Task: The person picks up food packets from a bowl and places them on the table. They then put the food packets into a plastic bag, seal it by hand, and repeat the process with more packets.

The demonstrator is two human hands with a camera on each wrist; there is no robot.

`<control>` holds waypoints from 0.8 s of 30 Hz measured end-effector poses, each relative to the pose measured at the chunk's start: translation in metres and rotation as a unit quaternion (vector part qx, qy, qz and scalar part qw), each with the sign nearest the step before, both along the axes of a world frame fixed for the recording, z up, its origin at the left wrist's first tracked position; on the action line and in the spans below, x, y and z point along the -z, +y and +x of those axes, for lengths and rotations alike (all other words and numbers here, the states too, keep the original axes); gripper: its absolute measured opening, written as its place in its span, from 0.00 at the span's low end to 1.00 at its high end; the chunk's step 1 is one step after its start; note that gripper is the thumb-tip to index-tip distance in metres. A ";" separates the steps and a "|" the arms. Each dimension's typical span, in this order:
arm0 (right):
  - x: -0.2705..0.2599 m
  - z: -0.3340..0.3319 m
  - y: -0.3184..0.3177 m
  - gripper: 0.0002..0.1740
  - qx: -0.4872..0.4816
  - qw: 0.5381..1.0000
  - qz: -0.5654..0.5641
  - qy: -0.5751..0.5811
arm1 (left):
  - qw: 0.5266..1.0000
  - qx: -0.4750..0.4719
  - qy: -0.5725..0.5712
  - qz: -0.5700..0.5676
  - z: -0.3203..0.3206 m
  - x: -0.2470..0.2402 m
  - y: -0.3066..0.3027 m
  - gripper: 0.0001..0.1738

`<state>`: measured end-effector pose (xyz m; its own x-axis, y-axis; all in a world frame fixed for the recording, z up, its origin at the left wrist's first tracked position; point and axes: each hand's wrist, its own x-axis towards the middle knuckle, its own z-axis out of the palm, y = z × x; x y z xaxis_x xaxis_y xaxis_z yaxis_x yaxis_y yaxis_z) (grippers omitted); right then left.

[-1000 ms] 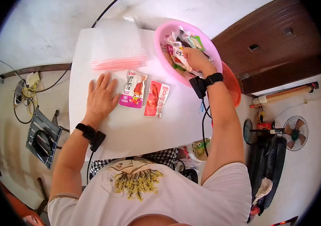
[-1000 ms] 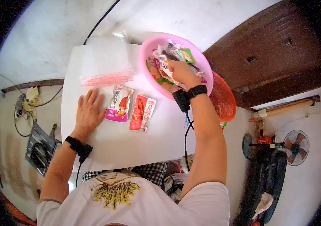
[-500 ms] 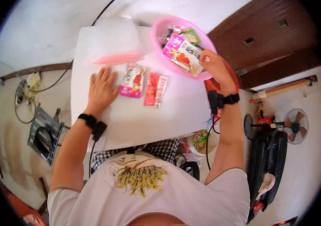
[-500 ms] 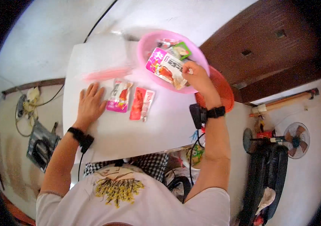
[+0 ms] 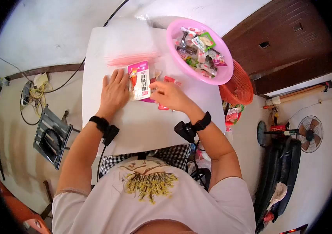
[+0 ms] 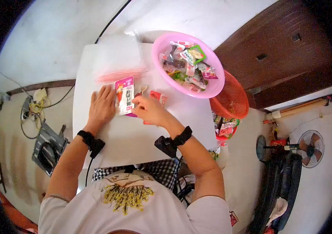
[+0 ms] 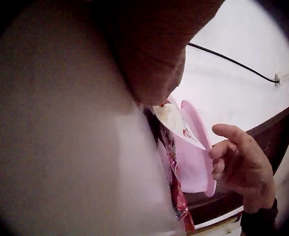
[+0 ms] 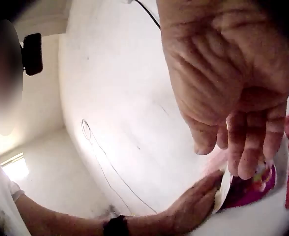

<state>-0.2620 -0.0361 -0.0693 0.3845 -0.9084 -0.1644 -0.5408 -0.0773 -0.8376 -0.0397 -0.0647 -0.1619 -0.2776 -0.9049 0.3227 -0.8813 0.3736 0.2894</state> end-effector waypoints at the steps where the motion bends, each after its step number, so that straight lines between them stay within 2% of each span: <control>1: -0.012 -0.005 -0.004 0.19 -0.022 0.999 -0.031 0.012 | 1.000 -0.004 -0.002 0.000 -0.003 -0.003 0.001 0.23; 2: -0.022 -0.016 -0.015 0.17 0.010 0.997 -0.024 0.071 | 0.999 -0.002 -0.005 0.050 -0.002 -0.008 0.002 0.23; 4: -0.053 -0.036 -0.038 0.15 0.036 0.991 -0.080 0.106 | 0.999 -0.003 -0.010 0.049 -0.002 -0.009 0.002 0.23; 6: -0.053 -0.072 -0.075 0.13 0.096 0.983 -0.135 0.080 | 0.998 -0.005 -0.012 0.057 -0.003 -0.011 0.002 0.23; 8: -0.062 -0.105 -0.114 0.14 0.144 0.956 -0.200 0.159 | 0.997 -0.007 -0.013 0.074 -0.004 -0.015 0.001 0.24; 10: -0.058 -0.145 -0.162 0.15 0.183 0.942 -0.229 0.163 | 0.997 -0.005 -0.018 0.072 -0.004 -0.014 0.000 0.24; 13: -0.054 -0.166 -0.211 0.17 0.284 0.946 -0.156 -0.008 | 0.998 -0.009 -0.013 0.064 -0.005 -0.011 -0.001 0.24; 14: -0.051 -0.168 -0.220 0.23 0.325 0.934 -0.100 -0.109 | 0.998 -0.012 -0.009 0.060 -0.005 -0.010 -0.002 0.24; 17: -0.025 -0.179 -0.252 0.18 0.354 0.901 -0.052 -0.246 | 0.998 -0.009 -0.014 0.067 -0.004 -0.011 -0.003 0.25; 19: 0.023 -0.220 -0.295 0.17 0.300 0.936 -0.100 -0.157 | 0.997 -0.010 -0.018 0.068 -0.005 -0.013 -0.002 0.25; 21: 0.018 -0.205 -0.295 0.16 0.406 0.897 -0.030 -0.173 | 0.997 -0.010 -0.024 0.071 -0.005 -0.012 -0.004 0.25; 22: 0.013 -0.202 -0.293 0.11 0.410 0.904 -0.035 -0.119 | 0.997 -0.010 -0.027 0.073 -0.004 -0.010 -0.004 0.25; 24: 0.012 -0.206 -0.301 0.11 0.399 0.917 -0.013 0.004 | 0.996 -0.010 -0.030 0.080 -0.004 -0.009 -0.005 0.26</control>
